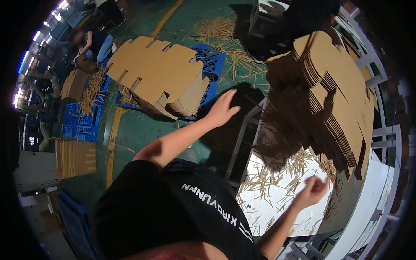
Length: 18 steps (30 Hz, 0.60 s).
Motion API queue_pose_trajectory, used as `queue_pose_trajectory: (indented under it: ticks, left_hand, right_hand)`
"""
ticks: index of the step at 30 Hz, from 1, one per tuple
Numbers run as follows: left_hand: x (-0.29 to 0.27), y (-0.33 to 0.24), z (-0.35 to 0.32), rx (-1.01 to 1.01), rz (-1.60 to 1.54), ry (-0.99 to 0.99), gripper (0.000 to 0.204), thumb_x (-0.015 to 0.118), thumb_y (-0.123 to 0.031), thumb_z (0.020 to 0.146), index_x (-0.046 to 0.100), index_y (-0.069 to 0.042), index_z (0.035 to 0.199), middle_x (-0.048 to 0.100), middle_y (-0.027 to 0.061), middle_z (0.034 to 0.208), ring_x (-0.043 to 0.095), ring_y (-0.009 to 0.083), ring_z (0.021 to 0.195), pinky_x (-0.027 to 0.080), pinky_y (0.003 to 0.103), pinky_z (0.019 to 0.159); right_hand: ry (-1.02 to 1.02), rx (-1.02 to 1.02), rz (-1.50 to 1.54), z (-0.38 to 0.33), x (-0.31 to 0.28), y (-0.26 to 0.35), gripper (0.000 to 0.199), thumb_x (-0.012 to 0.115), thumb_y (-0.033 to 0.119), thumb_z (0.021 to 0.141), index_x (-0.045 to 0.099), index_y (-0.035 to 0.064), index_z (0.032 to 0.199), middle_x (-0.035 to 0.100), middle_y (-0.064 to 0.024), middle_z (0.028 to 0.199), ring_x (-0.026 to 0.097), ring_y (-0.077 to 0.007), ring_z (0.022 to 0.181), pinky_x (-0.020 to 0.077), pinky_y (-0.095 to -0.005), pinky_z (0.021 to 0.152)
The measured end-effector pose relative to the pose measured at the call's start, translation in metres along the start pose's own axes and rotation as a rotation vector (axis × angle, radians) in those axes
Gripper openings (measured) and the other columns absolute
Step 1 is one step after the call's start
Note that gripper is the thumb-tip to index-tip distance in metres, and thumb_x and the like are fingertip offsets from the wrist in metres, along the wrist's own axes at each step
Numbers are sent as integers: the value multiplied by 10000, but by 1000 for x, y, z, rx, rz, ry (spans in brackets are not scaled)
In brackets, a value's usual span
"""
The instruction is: The person repeatedly picks up stacks of flat, pre-cut cardboard pieces from a table, separates them, and restacks them into neat piles. The person handles the cardboard by hand, aligning the edges and occasionally moving stacks to different locations on the table.
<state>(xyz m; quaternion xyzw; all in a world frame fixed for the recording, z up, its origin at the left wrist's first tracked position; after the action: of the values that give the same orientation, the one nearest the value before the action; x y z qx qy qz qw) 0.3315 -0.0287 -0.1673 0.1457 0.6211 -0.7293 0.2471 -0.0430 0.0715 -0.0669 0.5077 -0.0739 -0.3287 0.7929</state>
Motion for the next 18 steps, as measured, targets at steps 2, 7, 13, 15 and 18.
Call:
queue_pose_trajectory:
  ticks: [2, 7, 13, 15, 18]
  left_hand:
    - [-23, 80, -28, -168, 26, 147, 688, 648, -284, 811, 363, -11, 1375, 414, 221, 1383, 385, 354, 1293, 330, 413, 1063]
    - [-106, 219, -58, -592, 135, 134, 720, 687, -306, 783, 386, -14, 1368, 467, 235, 1336, 448, 353, 1246, 371, 396, 1033]
    - [-205, 385, -68, -805, 155, -49, 771, 744, -333, 734, 415, -15, 1355, 463, 243, 1340, 450, 352, 1245, 376, 383, 1034]
    - [-236, 430, -79, -900, 160, -90, 763, 752, -334, 718, 438, 2, 1328, 467, 243, 1335, 449, 345, 1247, 378, 382, 1033]
    - [-290, 454, -80, -1021, 146, -117, 792, 758, -349, 701, 434, 30, 1317, 475, 246, 1323, 456, 349, 1236, 380, 379, 1032]
  right_hand:
    - [180, 91, -46, -45, 30, -14, 459, 587, -8, 866, 460, -8, 1307, 607, -64, 863, 565, -109, 724, 491, -230, 644]
    - [631, 367, 91, -147, 143, -44, 403, 602, -35, 853, 512, 50, 1237, 589, -30, 807, 554, -89, 662, 464, -216, 570]
    - [943, 887, 201, -240, 344, -32, 382, 640, 35, 861, 517, 44, 1223, 615, -22, 805, 607, -142, 659, 523, -278, 623]
    - [1016, 986, 134, -262, 402, -22, 415, 654, 77, 856, 502, 21, 1238, 617, -37, 856, 621, -163, 710, 533, -298, 641]
    - [1093, 1079, 33, -284, 469, -29, 454, 662, 109, 852, 476, 8, 1254, 602, -50, 924, 613, -165, 761, 535, -308, 663]
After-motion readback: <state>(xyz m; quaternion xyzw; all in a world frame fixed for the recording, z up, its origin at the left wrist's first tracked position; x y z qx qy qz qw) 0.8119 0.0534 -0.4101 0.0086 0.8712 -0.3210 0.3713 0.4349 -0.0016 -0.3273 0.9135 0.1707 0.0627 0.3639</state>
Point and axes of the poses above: each hand's wrist, its own z-axis towards the middle knuckle, its own x-axis out of the palm, y = z × x, the point moved 2 cm from there along z, towards the middle knuckle
